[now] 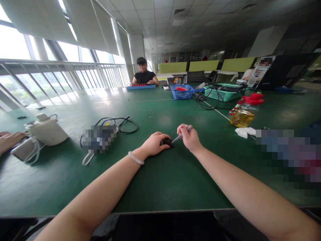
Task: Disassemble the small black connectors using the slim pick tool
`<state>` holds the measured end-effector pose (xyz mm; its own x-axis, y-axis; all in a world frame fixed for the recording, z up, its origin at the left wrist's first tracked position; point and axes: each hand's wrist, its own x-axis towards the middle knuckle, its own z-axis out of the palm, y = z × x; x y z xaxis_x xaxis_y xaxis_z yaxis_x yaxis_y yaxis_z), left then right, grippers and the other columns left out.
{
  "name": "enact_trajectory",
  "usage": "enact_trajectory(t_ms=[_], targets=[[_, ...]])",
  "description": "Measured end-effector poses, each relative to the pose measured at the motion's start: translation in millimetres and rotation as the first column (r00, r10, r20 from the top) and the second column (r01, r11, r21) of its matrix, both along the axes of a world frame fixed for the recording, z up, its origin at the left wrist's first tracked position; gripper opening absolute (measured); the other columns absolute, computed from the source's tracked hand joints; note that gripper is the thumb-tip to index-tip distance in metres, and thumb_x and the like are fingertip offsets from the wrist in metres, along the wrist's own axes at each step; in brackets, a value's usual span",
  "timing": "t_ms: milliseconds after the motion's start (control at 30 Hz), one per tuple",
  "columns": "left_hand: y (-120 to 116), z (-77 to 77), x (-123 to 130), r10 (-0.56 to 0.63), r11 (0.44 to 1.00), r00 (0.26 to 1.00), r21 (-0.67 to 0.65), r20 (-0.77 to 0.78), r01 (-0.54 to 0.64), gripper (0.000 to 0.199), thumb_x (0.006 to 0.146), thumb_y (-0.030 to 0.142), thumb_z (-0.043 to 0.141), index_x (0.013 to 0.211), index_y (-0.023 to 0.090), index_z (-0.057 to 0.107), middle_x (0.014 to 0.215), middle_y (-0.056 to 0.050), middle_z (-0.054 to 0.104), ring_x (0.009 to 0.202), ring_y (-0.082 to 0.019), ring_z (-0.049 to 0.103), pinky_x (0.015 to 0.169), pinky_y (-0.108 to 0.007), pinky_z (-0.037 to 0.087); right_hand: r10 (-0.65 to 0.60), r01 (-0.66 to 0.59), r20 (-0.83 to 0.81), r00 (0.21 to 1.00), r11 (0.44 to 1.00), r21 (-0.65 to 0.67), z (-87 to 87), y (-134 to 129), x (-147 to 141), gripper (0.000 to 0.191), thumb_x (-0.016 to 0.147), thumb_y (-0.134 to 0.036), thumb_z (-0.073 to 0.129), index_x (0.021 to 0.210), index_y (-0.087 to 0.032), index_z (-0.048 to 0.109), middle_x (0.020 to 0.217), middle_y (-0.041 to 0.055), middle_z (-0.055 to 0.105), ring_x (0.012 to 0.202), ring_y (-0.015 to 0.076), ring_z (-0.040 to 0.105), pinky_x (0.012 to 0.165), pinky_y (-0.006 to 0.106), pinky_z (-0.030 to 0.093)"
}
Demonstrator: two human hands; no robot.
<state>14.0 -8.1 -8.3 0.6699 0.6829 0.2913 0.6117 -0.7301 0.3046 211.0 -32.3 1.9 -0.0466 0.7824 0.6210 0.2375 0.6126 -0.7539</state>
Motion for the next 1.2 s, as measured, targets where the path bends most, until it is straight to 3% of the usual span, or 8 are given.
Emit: enact_trajectory(t_ms=[200, 433, 567, 1200], targets=[[1.0, -0.8, -0.3, -0.008, 1.0, 1.0, 0.003, -0.001, 0.008, 0.036, 0.081, 0.037, 0.065, 0.113, 0.024, 0.06, 0.102, -0.004, 0.066, 0.099, -0.023, 0.058, 0.091, -0.035, 0.046, 0.003, -0.034, 0.19, 0.982, 0.987, 0.156, 8.4, -9.4, -3.9, 0.044, 0.094, -0.045, 0.037, 0.062, -0.02, 0.051, 0.057, -0.0005, 0.049, 0.056, 0.013, 0.047, 0.056, 0.026, 0.036], [0.9, -0.8, -0.8, -0.004, 1.0, 1.0, -0.007, -0.014, 0.004, 0.041, 0.081, 0.035, 0.065, 0.12, 0.024, 0.056, 0.109, -0.005, 0.065, 0.102, -0.023, 0.057, 0.093, -0.036, 0.045, -0.126, 0.08, 0.146, 0.981, 0.955, 0.285, 11.0, -14.5, -4.6, 0.042, 0.095, -0.041, 0.035, 0.062, -0.021, 0.049, 0.058, 0.0002, 0.05, 0.057, 0.0137, 0.048, 0.058, 0.027, 0.036], [0.6, -0.1, -0.5, -0.005, 1.0, 1.0, -0.001, -0.019, 0.005, 0.043, 0.082, 0.035, 0.064, 0.122, 0.023, 0.055, 0.11, -0.006, 0.066, 0.103, -0.024, 0.057, 0.094, -0.037, 0.045, -0.178, 0.14, 0.125, 0.976, 0.954, 0.263, 9.4, -11.5, -1.7, 0.041, 0.096, -0.039, 0.035, 0.062, -0.021, 0.048, 0.057, -0.0006, 0.048, 0.056, 0.0134, 0.048, 0.058, 0.026, 0.036], [0.5, 1.1, -0.8, 0.002, 1.0, 1.0, -0.026, -0.02, -0.003, 0.035, 0.082, 0.034, 0.064, 0.115, 0.023, 0.059, 0.105, -0.005, 0.066, 0.099, -0.023, 0.059, 0.091, -0.036, 0.047, -0.153, 0.123, 0.165, 0.974, 0.976, 0.177, 7.5, -4.6, -0.1, 0.042, 0.094, -0.038, 0.038, 0.057, -0.02, 0.048, 0.054, -0.0018, 0.045, 0.054, 0.0129, 0.047, 0.058, 0.026, 0.035]])
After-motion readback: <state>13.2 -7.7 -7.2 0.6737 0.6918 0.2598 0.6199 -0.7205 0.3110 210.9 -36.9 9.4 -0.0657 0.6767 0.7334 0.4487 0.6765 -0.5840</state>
